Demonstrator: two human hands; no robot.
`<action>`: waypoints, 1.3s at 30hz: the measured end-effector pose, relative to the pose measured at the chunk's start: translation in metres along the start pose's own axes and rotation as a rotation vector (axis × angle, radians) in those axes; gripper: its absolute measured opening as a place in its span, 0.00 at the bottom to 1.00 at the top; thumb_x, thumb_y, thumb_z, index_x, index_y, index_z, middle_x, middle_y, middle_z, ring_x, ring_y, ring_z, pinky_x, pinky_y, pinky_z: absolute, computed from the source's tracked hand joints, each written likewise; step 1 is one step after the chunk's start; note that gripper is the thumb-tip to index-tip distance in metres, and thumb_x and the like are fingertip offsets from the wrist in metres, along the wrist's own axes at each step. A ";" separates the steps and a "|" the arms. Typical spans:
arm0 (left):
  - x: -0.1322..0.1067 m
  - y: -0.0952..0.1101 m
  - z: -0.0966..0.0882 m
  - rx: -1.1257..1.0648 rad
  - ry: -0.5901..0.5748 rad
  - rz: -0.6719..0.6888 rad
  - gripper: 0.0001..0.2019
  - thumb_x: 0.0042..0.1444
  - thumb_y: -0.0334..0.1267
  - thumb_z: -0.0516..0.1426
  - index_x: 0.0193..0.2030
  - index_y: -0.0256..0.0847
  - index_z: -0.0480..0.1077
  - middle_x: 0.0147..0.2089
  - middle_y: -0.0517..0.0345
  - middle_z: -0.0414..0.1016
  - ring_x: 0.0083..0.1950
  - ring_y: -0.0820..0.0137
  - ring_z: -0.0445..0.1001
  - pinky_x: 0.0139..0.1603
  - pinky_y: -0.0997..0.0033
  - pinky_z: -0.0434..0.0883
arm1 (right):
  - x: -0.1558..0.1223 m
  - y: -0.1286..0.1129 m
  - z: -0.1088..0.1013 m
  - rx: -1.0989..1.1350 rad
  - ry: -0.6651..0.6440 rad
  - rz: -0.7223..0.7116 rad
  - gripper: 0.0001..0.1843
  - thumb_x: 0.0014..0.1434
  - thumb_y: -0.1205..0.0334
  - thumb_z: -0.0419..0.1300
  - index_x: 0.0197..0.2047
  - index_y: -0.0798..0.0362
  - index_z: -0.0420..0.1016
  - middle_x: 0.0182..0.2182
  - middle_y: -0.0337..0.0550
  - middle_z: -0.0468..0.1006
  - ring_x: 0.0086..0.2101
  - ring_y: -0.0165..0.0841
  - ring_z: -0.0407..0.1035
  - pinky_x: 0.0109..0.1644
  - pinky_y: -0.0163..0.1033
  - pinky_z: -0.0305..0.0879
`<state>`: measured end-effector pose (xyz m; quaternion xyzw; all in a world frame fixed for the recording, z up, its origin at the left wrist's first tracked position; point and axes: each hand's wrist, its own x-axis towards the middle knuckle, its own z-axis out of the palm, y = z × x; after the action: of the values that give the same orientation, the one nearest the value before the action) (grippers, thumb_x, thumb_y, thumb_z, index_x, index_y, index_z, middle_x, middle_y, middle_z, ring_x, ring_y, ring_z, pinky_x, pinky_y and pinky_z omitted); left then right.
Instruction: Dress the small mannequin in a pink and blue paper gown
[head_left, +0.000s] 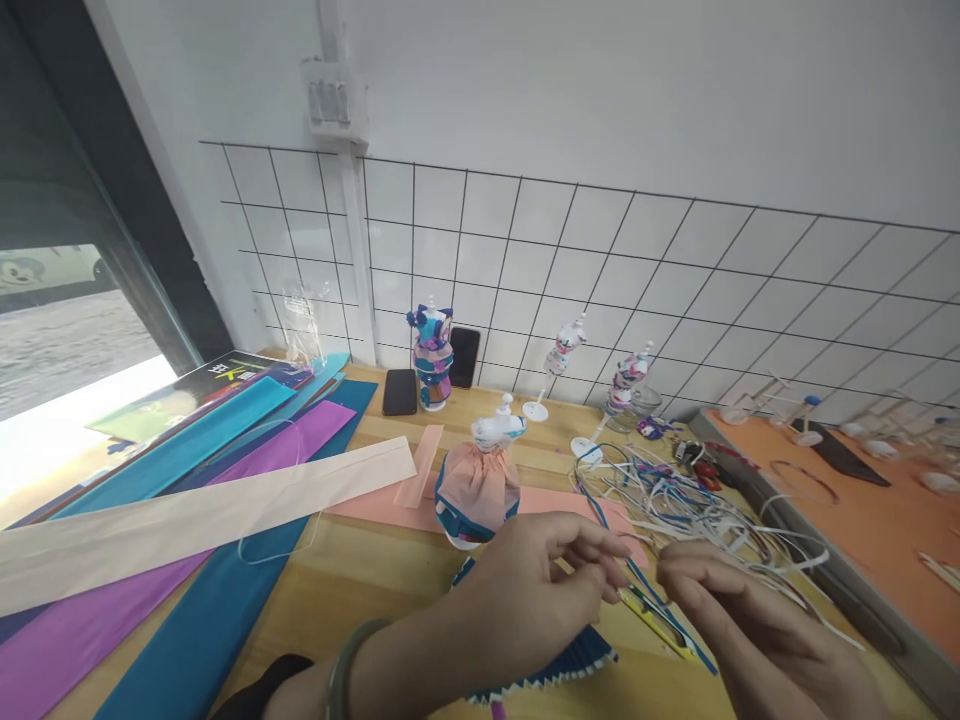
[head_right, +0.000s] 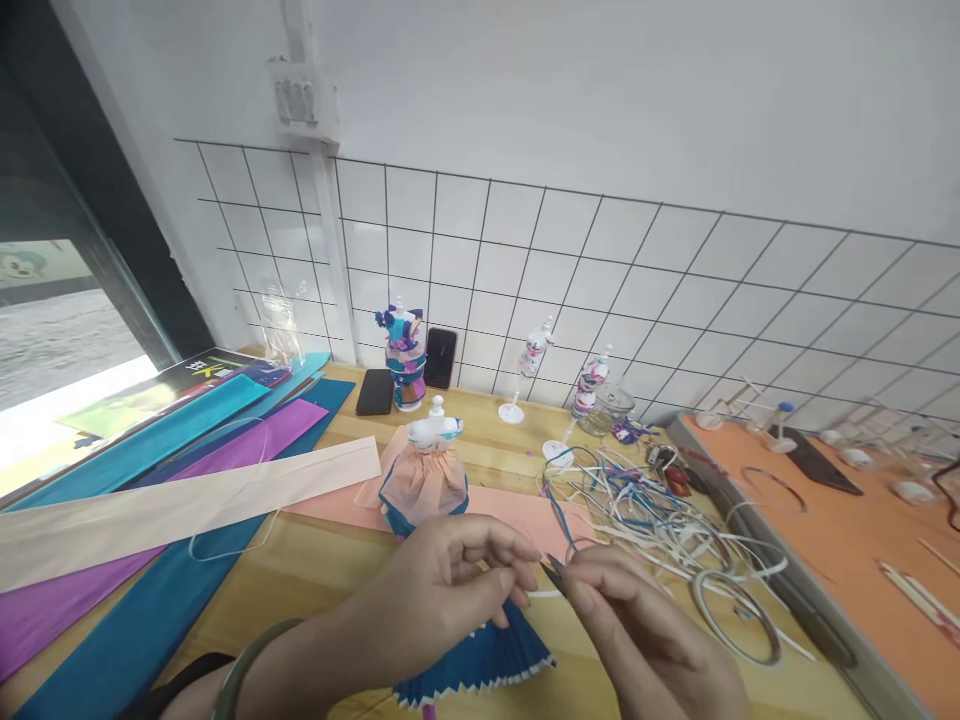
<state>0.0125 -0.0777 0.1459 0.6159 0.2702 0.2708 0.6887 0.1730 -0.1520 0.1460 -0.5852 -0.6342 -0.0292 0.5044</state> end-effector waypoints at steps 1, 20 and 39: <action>0.000 0.000 -0.001 -0.006 -0.002 0.005 0.14 0.56 0.28 0.53 0.47 0.31 0.74 0.41 0.46 0.78 0.40 0.69 0.76 0.39 0.70 0.71 | 0.001 0.000 0.002 0.002 0.006 0.024 0.09 0.57 0.58 0.61 0.25 0.45 0.77 0.26 0.33 0.82 0.27 0.29 0.78 0.31 0.22 0.72; 0.004 -0.010 -0.006 0.312 0.013 0.153 0.12 0.57 0.32 0.51 0.40 0.36 0.75 0.39 0.53 0.79 0.42 0.66 0.77 0.42 0.68 0.72 | 0.002 0.012 0.017 -0.059 -0.082 -0.179 0.04 0.60 0.65 0.59 0.34 0.46 0.74 0.29 0.38 0.79 0.31 0.30 0.75 0.34 0.30 0.70; -0.005 0.011 -0.025 0.217 0.202 0.204 0.09 0.58 0.38 0.55 0.43 0.38 0.72 0.27 0.62 0.70 0.27 0.76 0.69 0.28 0.76 0.67 | -0.004 0.026 0.019 0.521 -0.132 0.584 0.15 0.52 0.48 0.66 0.25 0.49 0.74 0.24 0.39 0.70 0.27 0.30 0.63 0.29 0.30 0.66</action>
<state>-0.0094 -0.0625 0.1544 0.6805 0.3018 0.3692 0.5564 0.1804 -0.1350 0.1197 -0.5941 -0.4581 0.3151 0.5813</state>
